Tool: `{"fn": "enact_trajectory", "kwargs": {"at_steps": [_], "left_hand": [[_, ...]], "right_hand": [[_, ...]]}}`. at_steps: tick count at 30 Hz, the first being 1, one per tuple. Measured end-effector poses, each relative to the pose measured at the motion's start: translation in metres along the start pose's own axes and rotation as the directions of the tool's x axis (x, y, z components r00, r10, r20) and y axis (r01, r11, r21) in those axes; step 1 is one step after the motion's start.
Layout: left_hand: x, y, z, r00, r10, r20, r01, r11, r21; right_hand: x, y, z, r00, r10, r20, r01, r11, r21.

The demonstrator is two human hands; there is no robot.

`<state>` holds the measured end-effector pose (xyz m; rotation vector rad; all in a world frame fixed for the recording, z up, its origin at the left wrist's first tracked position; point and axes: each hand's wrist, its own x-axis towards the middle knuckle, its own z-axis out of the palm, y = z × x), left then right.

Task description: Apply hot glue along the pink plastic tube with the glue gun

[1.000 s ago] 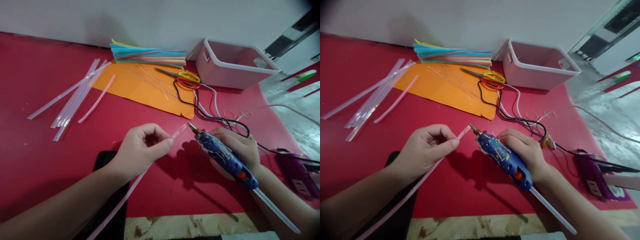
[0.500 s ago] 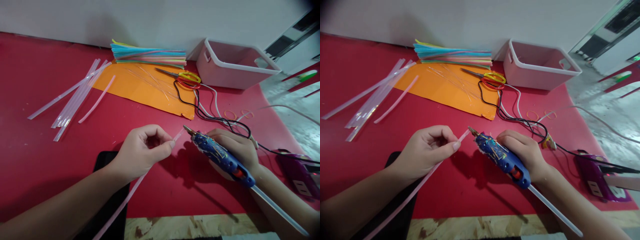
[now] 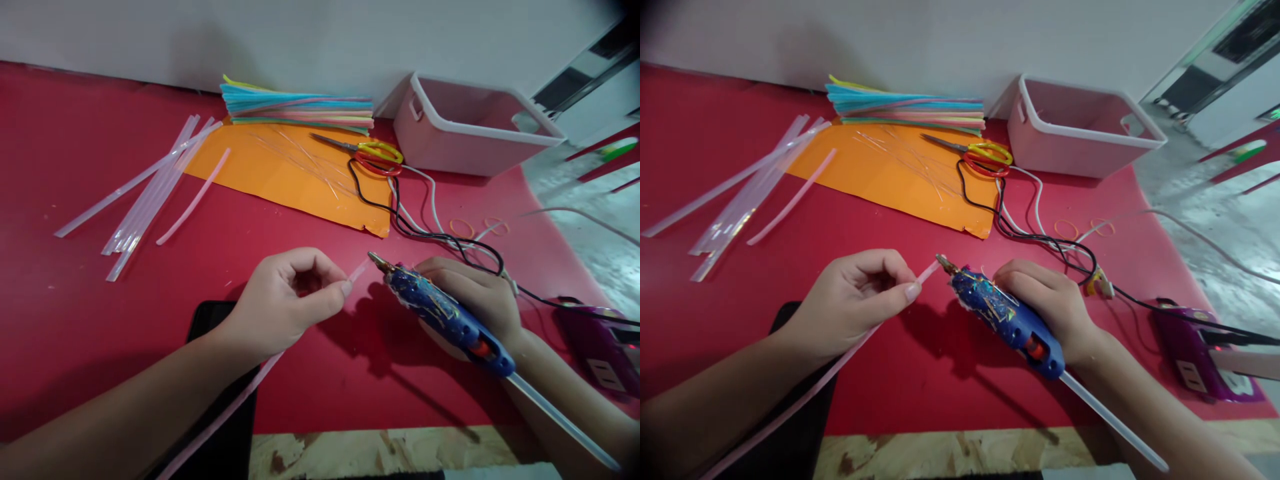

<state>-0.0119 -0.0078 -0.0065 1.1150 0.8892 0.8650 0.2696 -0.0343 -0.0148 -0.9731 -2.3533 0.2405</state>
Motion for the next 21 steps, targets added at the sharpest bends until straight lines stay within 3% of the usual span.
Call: {"fn": "enact_trajectory", "kwargs": {"at_steps": [21], "left_hand": [[-0.0006,-0.0011,-0.0009,1.000,-0.003,0.003,0.003,0.998,0.058]], "right_hand": [[0.0011,0.0017,0.0018,1.000,-0.017,0.022,0.015,0.997,0.081]]}}
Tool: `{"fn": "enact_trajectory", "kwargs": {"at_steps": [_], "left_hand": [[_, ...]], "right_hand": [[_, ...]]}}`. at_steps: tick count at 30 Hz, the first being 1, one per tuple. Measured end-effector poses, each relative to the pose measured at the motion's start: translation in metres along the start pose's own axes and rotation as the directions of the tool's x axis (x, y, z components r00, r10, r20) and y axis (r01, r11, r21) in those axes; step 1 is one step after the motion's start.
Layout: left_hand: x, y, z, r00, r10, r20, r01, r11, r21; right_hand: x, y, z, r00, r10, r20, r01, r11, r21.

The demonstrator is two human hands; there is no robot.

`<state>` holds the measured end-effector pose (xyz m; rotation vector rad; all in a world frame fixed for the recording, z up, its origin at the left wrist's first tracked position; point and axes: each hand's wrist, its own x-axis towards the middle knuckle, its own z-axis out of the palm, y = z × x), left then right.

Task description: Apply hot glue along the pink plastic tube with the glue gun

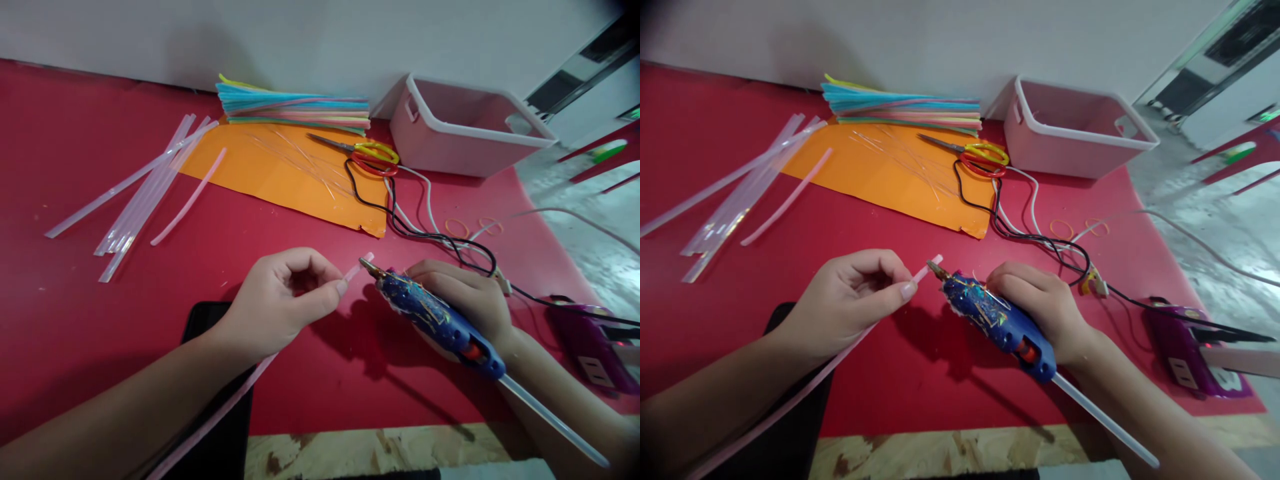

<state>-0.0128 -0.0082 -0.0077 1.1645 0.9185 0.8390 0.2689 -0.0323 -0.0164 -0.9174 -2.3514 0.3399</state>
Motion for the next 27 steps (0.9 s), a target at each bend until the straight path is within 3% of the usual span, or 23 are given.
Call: {"fn": "enact_trajectory", "kwargs": {"at_steps": [18,22,27], "left_hand": [[-0.0004,0.0013,0.0002,1.000,0.004,-0.015,-0.004,1.000,0.010],[0.0002,0.0019,0.0008,1.000,0.000,-0.029,0.001,1.000,0.016],[0.0007,0.0021,0.0009,1.000,-0.007,-0.024,0.007,1.000,-0.010]], "right_hand": [[0.0066,-0.0050,-0.0027,0.999,-0.037,0.021,0.037,0.999,0.017],[0.0080,-0.0079,-0.0048,0.998,-0.061,-0.019,0.061,0.998,-0.006],[0.0034,-0.0067,-0.0034,0.998,-0.002,-0.062,-0.002,0.997,-0.072]]}}
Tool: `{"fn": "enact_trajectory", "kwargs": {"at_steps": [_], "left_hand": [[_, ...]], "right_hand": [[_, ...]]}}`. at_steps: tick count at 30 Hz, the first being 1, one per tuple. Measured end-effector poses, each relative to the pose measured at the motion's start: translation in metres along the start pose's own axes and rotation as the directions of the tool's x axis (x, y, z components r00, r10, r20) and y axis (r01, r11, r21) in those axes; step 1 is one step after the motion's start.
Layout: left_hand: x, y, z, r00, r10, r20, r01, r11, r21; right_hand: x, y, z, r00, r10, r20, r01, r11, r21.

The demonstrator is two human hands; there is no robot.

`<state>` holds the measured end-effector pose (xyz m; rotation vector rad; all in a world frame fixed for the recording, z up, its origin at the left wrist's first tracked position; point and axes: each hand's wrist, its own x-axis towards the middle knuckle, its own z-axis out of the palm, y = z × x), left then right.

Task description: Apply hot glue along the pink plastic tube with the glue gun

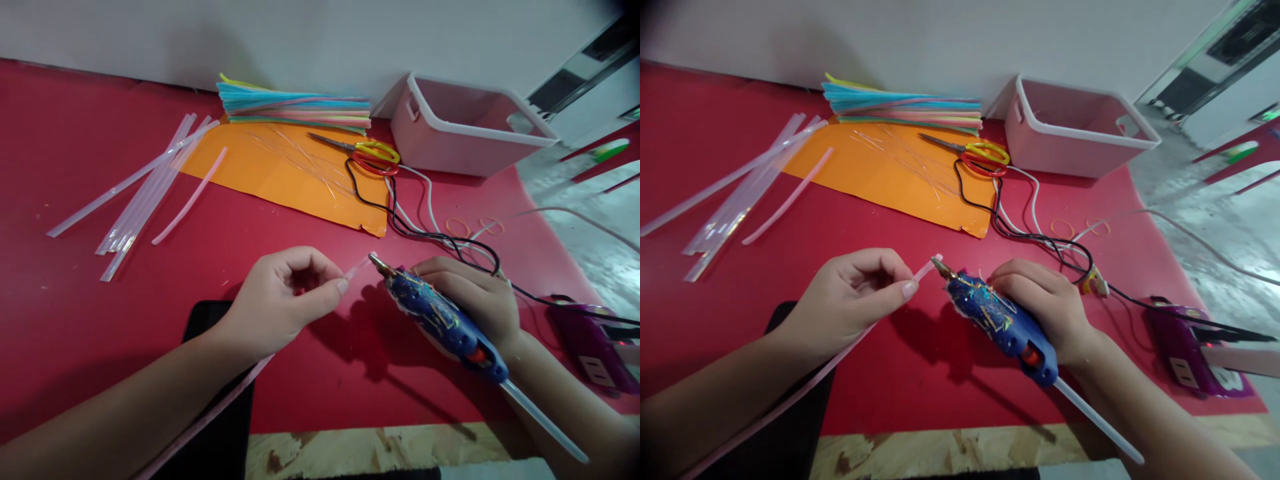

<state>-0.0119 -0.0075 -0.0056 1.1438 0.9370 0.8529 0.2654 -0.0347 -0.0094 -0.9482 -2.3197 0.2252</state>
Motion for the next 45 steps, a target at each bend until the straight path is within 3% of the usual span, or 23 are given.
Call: {"fn": "enact_trajectory", "kwargs": {"at_steps": [8,29,35,45], "left_hand": [[-0.0005,-0.0020,-0.0012,1.000,0.024,-0.002,-0.024,0.999,0.037],[-0.0013,-0.0041,-0.0012,0.999,0.034,-0.020,-0.033,0.998,0.045],[0.0005,-0.0043,-0.0014,0.999,0.039,0.001,-0.039,0.999,0.002],[-0.0001,-0.0076,-0.0015,0.998,0.055,0.016,-0.055,0.998,-0.026]], "right_hand": [[-0.0035,0.0035,0.0035,0.999,0.032,0.033,-0.033,0.999,0.016],[0.0001,0.0011,0.0076,0.997,-0.035,0.068,0.031,0.998,0.049],[-0.0064,0.0033,0.0048,0.999,0.039,0.024,-0.039,0.999,-0.002],[-0.0081,0.0060,0.0092,0.995,0.040,0.088,-0.047,0.996,0.074]]}}
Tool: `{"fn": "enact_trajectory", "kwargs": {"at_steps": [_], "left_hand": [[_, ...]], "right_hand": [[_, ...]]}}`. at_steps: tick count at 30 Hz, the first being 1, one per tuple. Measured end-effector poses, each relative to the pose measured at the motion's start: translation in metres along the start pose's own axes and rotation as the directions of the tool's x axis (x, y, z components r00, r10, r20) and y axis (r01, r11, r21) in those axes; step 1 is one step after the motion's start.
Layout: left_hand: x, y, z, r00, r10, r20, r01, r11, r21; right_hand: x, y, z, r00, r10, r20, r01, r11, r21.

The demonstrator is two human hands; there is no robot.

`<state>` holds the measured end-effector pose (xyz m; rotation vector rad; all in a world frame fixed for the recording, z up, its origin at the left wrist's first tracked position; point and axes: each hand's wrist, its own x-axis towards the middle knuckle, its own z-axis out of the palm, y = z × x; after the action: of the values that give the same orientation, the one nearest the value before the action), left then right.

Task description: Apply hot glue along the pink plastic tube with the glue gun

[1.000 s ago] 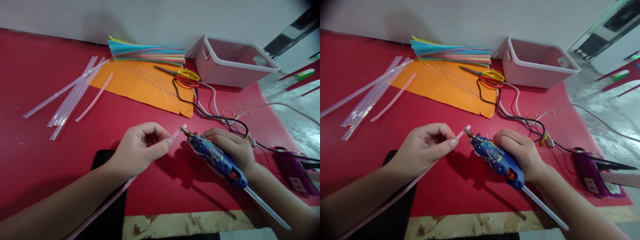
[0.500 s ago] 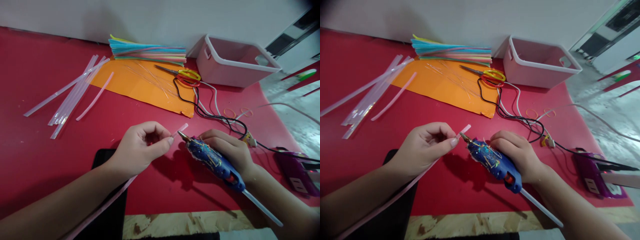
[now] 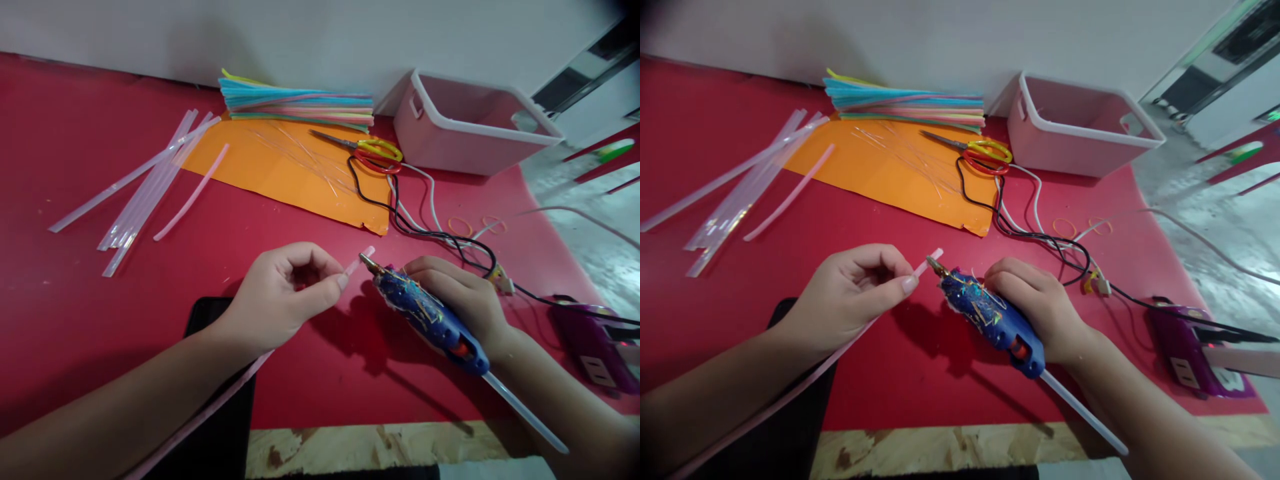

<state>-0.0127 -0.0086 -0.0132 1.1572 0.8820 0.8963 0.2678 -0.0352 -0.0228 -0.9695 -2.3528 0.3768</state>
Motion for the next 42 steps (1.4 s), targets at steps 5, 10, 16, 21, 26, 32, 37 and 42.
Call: {"fn": "enact_trajectory", "kwargs": {"at_steps": [5,10,16,21,26,32,37,42], "left_hand": [[0.000,0.001,0.000,1.000,0.000,-0.008,0.000,1.000,0.002],[0.001,0.002,0.001,1.000,-0.014,-0.016,0.014,1.000,-0.009],[0.000,0.003,0.002,1.000,-0.022,-0.014,0.022,1.000,-0.005],[0.000,0.003,0.001,1.000,-0.023,-0.016,0.023,1.000,0.006],[0.000,0.003,0.001,1.000,-0.004,-0.010,0.004,1.000,0.027],[0.000,0.002,0.002,1.000,-0.002,-0.001,0.002,1.000,0.015],[0.000,0.003,0.001,1.000,-0.010,0.002,0.010,1.000,0.023],[-0.001,0.005,0.002,0.999,-0.011,-0.037,0.014,0.998,0.065]], "right_hand": [[0.002,-0.003,-0.003,0.999,-0.019,0.031,0.019,1.000,-0.010],[0.003,-0.003,-0.003,0.998,-0.047,0.041,0.047,0.999,-0.010],[0.001,-0.003,-0.005,0.999,-0.039,-0.011,0.038,0.999,-0.022],[0.001,-0.001,-0.008,0.999,-0.020,-0.033,0.016,0.996,-0.090],[-0.002,0.001,-0.007,1.000,-0.002,0.012,0.003,0.999,-0.044],[0.000,0.001,-0.003,1.000,-0.001,0.016,0.001,1.000,-0.002],[0.003,-0.002,-0.005,0.999,-0.005,0.034,0.005,1.000,0.008],[0.008,-0.008,-0.008,0.995,-0.064,0.082,0.064,0.998,0.003]]}}
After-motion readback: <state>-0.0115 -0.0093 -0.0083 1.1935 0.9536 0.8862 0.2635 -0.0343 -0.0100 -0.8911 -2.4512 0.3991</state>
